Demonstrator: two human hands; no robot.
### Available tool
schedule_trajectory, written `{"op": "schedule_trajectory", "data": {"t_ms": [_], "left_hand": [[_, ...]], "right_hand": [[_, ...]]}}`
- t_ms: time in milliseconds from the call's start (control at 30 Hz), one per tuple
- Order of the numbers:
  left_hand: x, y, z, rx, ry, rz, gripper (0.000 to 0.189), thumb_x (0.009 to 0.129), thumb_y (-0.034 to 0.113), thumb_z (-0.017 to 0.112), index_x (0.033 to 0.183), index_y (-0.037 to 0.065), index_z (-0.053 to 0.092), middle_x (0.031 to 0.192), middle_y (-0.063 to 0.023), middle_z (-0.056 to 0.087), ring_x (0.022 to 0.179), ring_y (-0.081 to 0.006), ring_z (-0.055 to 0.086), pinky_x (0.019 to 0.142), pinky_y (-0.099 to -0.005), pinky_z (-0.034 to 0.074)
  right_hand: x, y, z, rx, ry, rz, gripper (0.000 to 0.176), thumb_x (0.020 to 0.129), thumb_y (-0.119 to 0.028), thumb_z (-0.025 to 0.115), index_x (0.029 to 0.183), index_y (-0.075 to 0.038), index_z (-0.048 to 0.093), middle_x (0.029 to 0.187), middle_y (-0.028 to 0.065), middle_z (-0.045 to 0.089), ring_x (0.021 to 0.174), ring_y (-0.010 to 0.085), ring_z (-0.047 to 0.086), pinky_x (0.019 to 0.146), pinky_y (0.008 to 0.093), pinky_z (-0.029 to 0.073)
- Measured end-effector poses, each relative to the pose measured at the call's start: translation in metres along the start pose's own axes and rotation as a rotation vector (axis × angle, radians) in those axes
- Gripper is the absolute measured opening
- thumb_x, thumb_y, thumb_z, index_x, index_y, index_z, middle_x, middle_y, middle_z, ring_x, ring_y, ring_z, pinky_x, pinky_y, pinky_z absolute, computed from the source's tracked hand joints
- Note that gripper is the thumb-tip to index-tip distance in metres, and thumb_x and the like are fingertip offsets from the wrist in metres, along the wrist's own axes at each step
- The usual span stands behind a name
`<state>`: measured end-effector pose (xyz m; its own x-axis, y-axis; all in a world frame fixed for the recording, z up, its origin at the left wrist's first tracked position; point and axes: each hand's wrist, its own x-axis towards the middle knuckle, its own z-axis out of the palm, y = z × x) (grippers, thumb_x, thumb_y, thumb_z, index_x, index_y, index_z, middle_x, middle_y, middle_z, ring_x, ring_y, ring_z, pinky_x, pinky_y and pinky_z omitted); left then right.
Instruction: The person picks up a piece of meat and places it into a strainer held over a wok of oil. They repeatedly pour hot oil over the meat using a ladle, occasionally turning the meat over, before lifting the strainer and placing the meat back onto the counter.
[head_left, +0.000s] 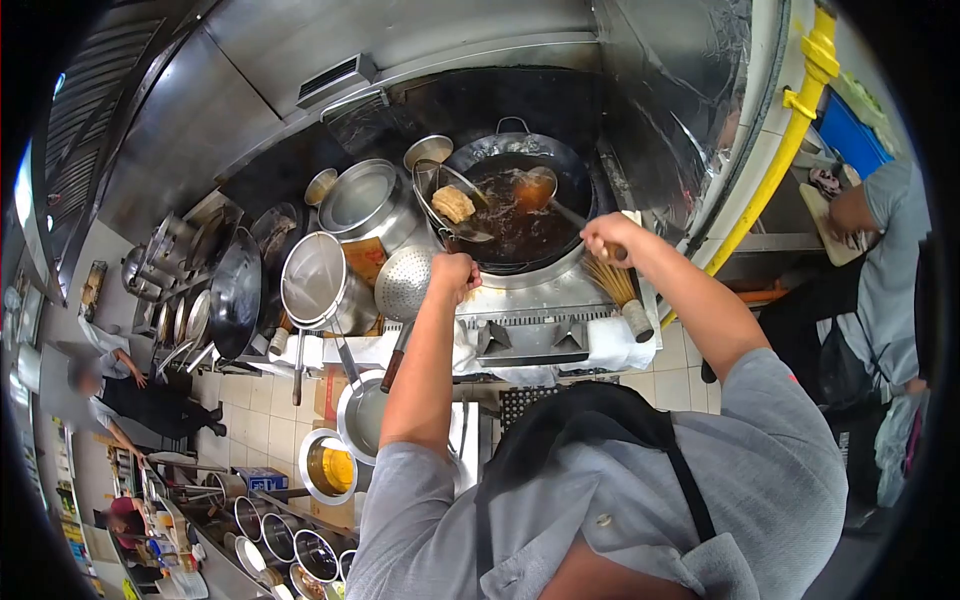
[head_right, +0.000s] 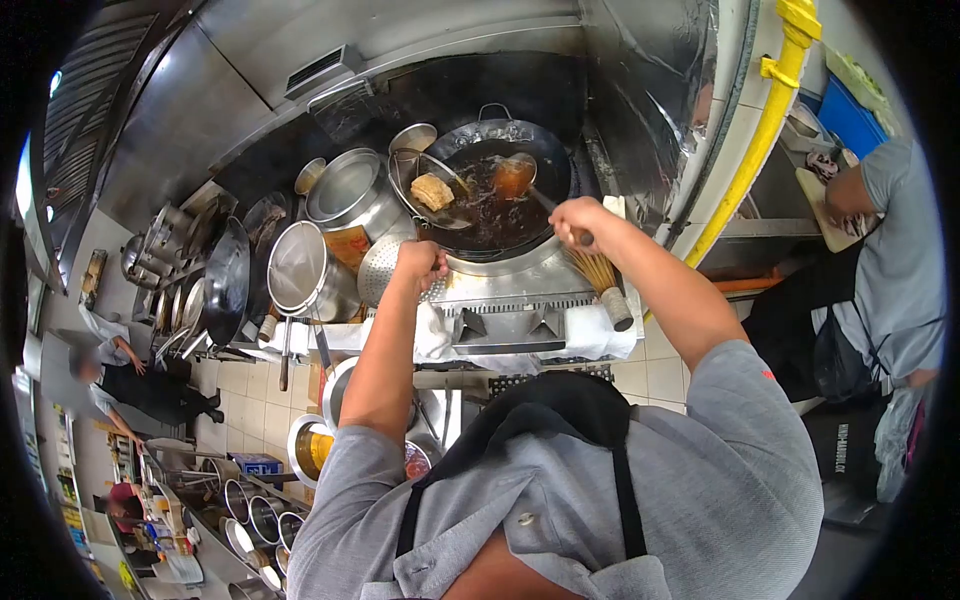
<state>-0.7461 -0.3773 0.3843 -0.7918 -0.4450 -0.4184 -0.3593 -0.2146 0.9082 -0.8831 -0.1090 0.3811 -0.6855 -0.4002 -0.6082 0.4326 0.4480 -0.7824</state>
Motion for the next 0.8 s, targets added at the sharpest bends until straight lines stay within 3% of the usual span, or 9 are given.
{"op": "schedule_trajectory", "data": {"t_ms": [67, 100, 200, 467, 800], "left_hand": [[0.001, 0.001, 0.002, 0.021, 0.007, -0.015, 0.007, 0.076, -0.002, 0.043, 0.071, -0.003, 0.048, 0.060, -0.0102, 0.049, 0.048, -0.0183, 0.048, 0.043, -0.0312, 0.043], [0.001, 0.000, 0.003, 0.038, 0.020, -0.030, 0.008, 0.075, -0.002, 0.042, 0.069, -0.001, 0.047, 0.059, -0.0087, 0.049, 0.048, -0.0178, 0.048, 0.044, -0.0314, 0.044], [0.004, -0.004, 0.009, 0.071, 0.020, -0.039, 0.007, 0.075, -0.002, 0.043, 0.070, -0.001, 0.047, 0.059, -0.0088, 0.049, 0.049, -0.0180, 0.049, 0.045, -0.0316, 0.045], [0.012, -0.013, 0.023, 0.031, -0.023, -0.078, 0.003, 0.074, -0.003, 0.045, 0.074, -0.001, 0.046, 0.062, -0.0087, 0.049, 0.051, -0.0172, 0.048, 0.048, -0.0310, 0.045], [0.009, -0.009, 0.026, 0.001, -0.060, -0.069, 0.005, 0.073, -0.004, 0.044, 0.077, -0.002, 0.046, 0.065, -0.0093, 0.049, 0.053, -0.0168, 0.048, 0.048, -0.0312, 0.045]], "right_hand": [[-0.006, -0.007, -0.014, 0.821, -0.412, 0.305, 0.018, 0.082, -0.011, 0.047, 0.067, -0.001, 0.044, 0.049, 0.0004, 0.043, 0.035, 0.0065, 0.043, 0.030, 0.0190, 0.037], [-0.022, -0.015, -0.009, 0.880, -0.334, 0.277, 0.018, 0.083, -0.008, 0.045, 0.068, -0.001, 0.039, 0.049, -0.0021, 0.038, 0.035, 0.0028, 0.040, 0.029, 0.0134, 0.032], [-0.038, -0.027, -0.008, 0.936, -0.354, 0.262, 0.017, 0.083, -0.007, 0.045, 0.069, -0.003, 0.036, 0.050, -0.0017, 0.040, 0.034, 0.0037, 0.040, 0.028, 0.0156, 0.032], [-0.041, -0.061, 0.013, 0.568, -0.335, 0.034, 0.025, 0.083, -0.010, 0.046, 0.059, -0.010, 0.036, 0.048, -0.0030, 0.040, 0.034, 0.0043, 0.037, 0.030, 0.0171, 0.031], [-0.064, -0.084, 0.032, 0.358, -0.084, -0.138, 0.018, 0.081, -0.004, 0.049, 0.063, -0.003, 0.046, 0.053, 0.0008, 0.045, 0.039, 0.0060, 0.041, 0.032, 0.0177, 0.032]]}}
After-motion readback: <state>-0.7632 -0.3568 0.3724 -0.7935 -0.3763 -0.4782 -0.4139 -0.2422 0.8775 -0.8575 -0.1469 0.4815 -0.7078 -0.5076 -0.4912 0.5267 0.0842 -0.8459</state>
